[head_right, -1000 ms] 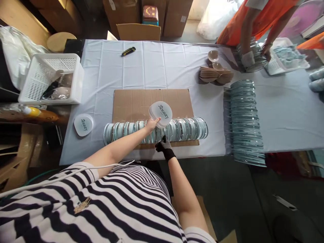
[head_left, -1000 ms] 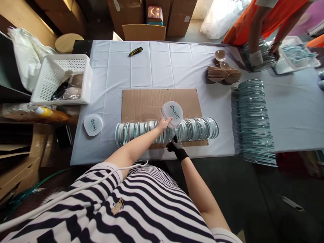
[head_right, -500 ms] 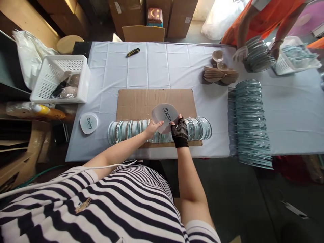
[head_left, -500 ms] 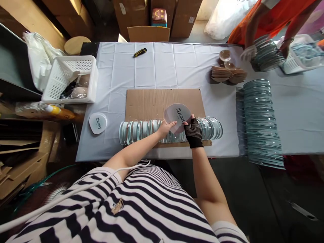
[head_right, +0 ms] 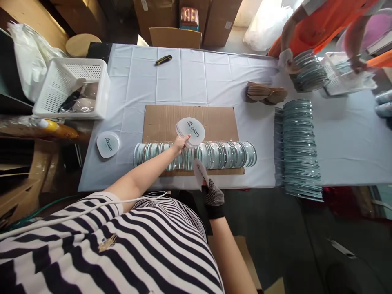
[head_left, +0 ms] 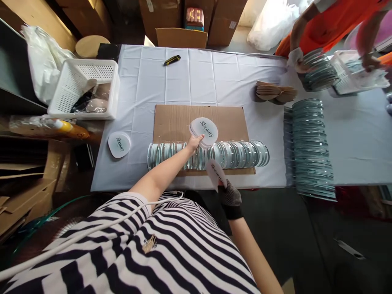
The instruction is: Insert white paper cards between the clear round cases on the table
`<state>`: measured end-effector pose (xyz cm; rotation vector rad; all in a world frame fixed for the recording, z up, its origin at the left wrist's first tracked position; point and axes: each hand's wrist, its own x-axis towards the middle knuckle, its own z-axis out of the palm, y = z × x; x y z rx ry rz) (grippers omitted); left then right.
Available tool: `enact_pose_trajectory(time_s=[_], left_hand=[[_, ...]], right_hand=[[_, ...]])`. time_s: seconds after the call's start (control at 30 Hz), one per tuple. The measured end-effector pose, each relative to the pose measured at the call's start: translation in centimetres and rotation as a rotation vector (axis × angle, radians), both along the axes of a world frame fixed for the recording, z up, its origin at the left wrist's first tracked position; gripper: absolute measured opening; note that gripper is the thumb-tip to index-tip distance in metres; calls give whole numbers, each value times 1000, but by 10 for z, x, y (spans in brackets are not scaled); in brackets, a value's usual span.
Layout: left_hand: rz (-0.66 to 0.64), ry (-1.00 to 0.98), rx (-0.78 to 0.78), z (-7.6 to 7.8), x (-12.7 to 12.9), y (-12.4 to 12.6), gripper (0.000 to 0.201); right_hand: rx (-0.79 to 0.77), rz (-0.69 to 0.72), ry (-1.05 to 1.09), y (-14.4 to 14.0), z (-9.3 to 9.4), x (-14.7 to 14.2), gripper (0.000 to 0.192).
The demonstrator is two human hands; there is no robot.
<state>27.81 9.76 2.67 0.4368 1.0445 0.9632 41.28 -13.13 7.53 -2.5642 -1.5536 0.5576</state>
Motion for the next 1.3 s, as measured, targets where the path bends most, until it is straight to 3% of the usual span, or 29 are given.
enact_pose_trajectory(time_s=[0.07, 0.17, 0.3, 0.47, 0.6, 0.73, 0.83, 0.93, 1.0, 1.1, 1.17, 1.3], left_hand=[[-10, -5, -1, -2, -1, 0, 27], [-19, -15, 20, -5, 0, -2, 26], [-21, -14, 7, -6, -1, -3, 27], [-12, -20, -12, -7, -2, -5, 28], [-23, -23, -14, -9, -4, -6, 26], [-23, -27, -4, -14, -5, -8, 32], [-3, -39, 41, -19, -2, -8, 38], [12, -33, 80, -20, 2, -8, 38], [9, 5, 89, -17, 3, -10, 34], [-20, 43, 155, -7, 0, -19, 30], [-53, 31, 201, 0, -4, -28, 30], [-43, 35, 180, 7, -13, -43, 29]], right_hand=[[-151, 53, -14, 2, -10, -16, 35], [-224, 111, 5, 36, -24, -36, 34], [-187, 142, 16, 72, -33, -41, 32], [-87, 180, -43, 71, -40, -35, 32], [-160, 204, 4, 84, -49, -39, 29], [-239, 69, 479, 94, -54, -37, 19], [-312, 5, 912, 94, -53, -23, 32], [-338, -36, 901, 103, -44, -6, 40], [-203, -81, 696, 117, -33, 4, 44], [190, -130, 423, 137, -13, 11, 54], [357, -55, 270, 143, -2, 7, 59], [478, 150, 175, 139, 9, -24, 55]])
